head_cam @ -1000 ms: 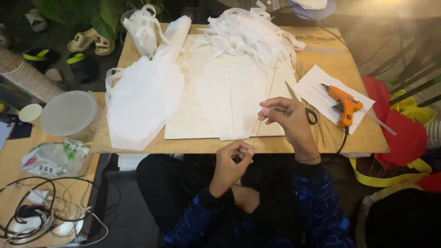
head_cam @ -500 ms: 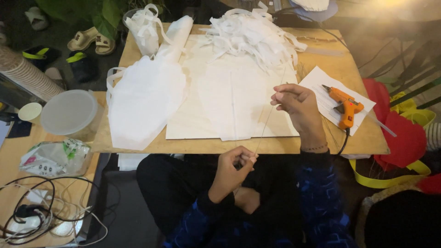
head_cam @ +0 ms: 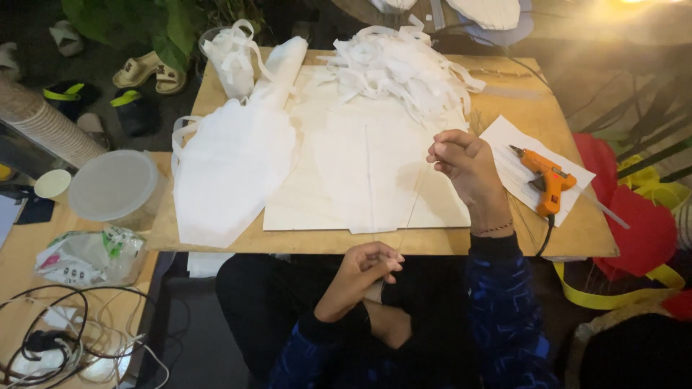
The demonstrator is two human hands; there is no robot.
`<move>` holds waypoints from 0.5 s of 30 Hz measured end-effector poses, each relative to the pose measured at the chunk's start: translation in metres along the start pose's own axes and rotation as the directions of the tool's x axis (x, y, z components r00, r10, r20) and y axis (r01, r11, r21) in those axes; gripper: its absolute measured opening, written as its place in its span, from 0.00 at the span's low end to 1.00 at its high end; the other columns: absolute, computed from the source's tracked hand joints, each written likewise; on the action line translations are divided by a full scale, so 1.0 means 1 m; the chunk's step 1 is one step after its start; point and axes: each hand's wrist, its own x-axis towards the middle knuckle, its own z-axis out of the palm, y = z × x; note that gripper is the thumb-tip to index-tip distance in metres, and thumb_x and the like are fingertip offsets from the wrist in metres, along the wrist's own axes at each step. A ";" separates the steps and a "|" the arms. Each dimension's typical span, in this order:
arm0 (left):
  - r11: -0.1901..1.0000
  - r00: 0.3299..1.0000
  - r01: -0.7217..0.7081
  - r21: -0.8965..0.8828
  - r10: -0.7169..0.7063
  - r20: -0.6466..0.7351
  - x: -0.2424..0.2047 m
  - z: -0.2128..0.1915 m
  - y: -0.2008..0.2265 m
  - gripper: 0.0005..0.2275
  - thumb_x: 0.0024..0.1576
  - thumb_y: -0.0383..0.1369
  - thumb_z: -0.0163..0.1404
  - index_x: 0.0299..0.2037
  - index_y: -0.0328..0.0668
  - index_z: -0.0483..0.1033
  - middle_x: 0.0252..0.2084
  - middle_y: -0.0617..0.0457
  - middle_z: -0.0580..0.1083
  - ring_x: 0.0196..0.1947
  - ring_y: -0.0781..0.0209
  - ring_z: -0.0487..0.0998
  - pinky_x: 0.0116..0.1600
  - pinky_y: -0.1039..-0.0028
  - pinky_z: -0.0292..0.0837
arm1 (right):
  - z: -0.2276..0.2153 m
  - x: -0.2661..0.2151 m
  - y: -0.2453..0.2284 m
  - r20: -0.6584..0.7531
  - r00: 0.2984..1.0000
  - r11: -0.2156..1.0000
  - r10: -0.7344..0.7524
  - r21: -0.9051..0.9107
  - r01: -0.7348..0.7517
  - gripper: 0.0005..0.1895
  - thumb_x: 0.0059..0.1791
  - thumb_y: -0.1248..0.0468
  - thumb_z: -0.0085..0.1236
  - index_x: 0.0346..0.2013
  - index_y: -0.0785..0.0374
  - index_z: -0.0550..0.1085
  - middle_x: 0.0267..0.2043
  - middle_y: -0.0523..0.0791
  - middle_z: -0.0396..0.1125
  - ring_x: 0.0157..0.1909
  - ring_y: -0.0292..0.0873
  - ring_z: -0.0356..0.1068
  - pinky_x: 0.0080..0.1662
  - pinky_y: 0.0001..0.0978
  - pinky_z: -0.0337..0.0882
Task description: Cutting white fabric pieces with scissors and manipulating a thin wire on a workshop table.
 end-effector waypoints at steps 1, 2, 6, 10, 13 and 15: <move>1.000 1.000 -0.002 0.002 0.002 0.001 0.004 -0.003 -0.002 0.07 0.59 0.28 0.56 0.43 0.30 0.79 0.33 0.45 0.78 0.29 0.63 0.81 0.40 0.74 0.78 | 0.001 0.003 0.002 0.000 1.000 1.000 -0.003 0.001 0.003 0.10 0.48 0.70 0.62 0.44 0.66 0.76 0.31 0.50 0.72 0.34 0.40 0.78 0.37 0.25 0.80; 1.000 1.000 -0.008 0.023 0.008 -0.009 0.005 -0.004 -0.006 0.08 0.59 0.28 0.56 0.43 0.28 0.79 0.34 0.43 0.78 0.29 0.62 0.82 0.39 0.73 0.79 | 0.001 0.004 0.005 -0.012 1.000 1.000 -0.006 -0.007 0.005 0.10 0.49 0.70 0.62 0.44 0.66 0.76 0.32 0.50 0.72 0.35 0.40 0.78 0.37 0.25 0.80; 0.993 0.999 -0.029 0.114 0.032 -0.025 0.009 -0.008 -0.011 0.09 0.60 0.27 0.55 0.45 0.26 0.79 0.34 0.40 0.79 0.29 0.59 0.82 0.39 0.71 0.79 | 0.003 0.003 0.005 -0.039 0.999 1.000 0.020 -0.021 -0.021 0.10 0.49 0.69 0.63 0.45 0.66 0.76 0.32 0.49 0.72 0.35 0.39 0.78 0.38 0.26 0.80; 0.996 1.000 0.003 0.085 -0.001 -0.017 0.004 -0.004 -0.012 0.10 0.60 0.29 0.56 0.45 0.26 0.79 0.34 0.39 0.79 0.29 0.59 0.81 0.40 0.69 0.80 | 0.002 0.006 -0.001 -0.082 0.997 1.000 -0.006 -0.010 0.005 0.10 0.49 0.69 0.63 0.45 0.65 0.76 0.31 0.48 0.72 0.33 0.38 0.77 0.38 0.25 0.80; 0.996 0.999 -0.018 0.087 0.022 -0.044 0.005 -0.003 -0.009 0.09 0.60 0.28 0.57 0.43 0.26 0.79 0.32 0.40 0.78 0.28 0.58 0.81 0.39 0.68 0.80 | 0.006 0.006 -0.003 -0.080 0.996 0.999 -0.039 -0.025 0.037 0.09 0.49 0.69 0.63 0.43 0.64 0.76 0.32 0.49 0.72 0.34 0.40 0.77 0.38 0.25 0.80; 0.988 0.995 -0.044 0.148 0.056 -0.079 0.005 -0.003 -0.011 0.08 0.59 0.28 0.57 0.43 0.28 0.80 0.31 0.42 0.79 0.28 0.58 0.82 0.37 0.69 0.80 | 0.008 0.002 -0.005 -0.087 0.994 0.997 -0.063 -0.049 0.059 0.09 0.49 0.68 0.64 0.44 0.64 0.76 0.33 0.50 0.72 0.35 0.40 0.77 0.40 0.26 0.80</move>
